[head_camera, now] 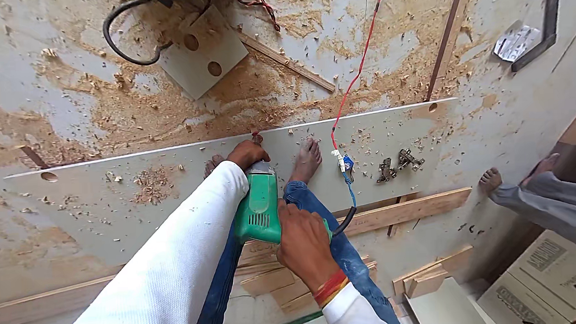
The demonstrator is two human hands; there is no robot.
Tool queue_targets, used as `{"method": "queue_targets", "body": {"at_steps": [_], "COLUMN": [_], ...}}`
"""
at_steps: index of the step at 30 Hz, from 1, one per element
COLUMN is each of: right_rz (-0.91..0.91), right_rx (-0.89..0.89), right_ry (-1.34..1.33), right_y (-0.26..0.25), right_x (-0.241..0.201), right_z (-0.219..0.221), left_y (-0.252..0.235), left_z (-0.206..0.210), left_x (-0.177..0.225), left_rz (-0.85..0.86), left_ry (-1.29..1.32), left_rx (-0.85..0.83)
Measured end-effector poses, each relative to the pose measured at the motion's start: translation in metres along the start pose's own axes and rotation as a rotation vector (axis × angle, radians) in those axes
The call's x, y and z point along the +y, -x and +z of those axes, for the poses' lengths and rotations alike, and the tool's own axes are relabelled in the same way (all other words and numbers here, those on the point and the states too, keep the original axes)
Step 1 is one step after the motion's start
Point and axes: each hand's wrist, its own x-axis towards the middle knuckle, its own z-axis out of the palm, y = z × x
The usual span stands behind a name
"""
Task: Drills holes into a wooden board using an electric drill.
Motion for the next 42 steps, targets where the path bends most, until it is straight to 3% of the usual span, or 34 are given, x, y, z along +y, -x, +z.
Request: {"method": "queue_targets", "body": {"at_steps": [8,10,17,21,33,42], "right_rz": [-0.014,-0.009,-0.007,0.002,0.088,0.079], "right_rx": [-0.027,-0.061,-0.126,-0.135,0.000,-0.046], "right_ry": [-0.025,-0.016,0.025,0.026,0.007,0.133], "right_y": [-0.005,-0.005,-0.003,-0.003,-0.008,-0.017], "right_x": [0.008,0.006,-0.002,-0.003,-0.002,-0.005], "right_z": [0.005,0.003,-0.003,-0.002,-0.045,-0.086], "left_y": [0.012,0.037,0.142,0.144,0.159,0.159], "left_z": [0.016,0.021,0.053,0.063,0.014,0.007], "left_x": [-0.029,-0.041,-0.082,-0.089,-0.022,-0.012], "left_rz": [0.027,0.070,-0.026,-0.038,-0.240,-0.262], "left_ry": [0.599,0.739,0.918,0.967,0.657,0.805], "left_rx": [-0.078,-0.131,-0.176,-0.130,-0.150,-0.145]}}
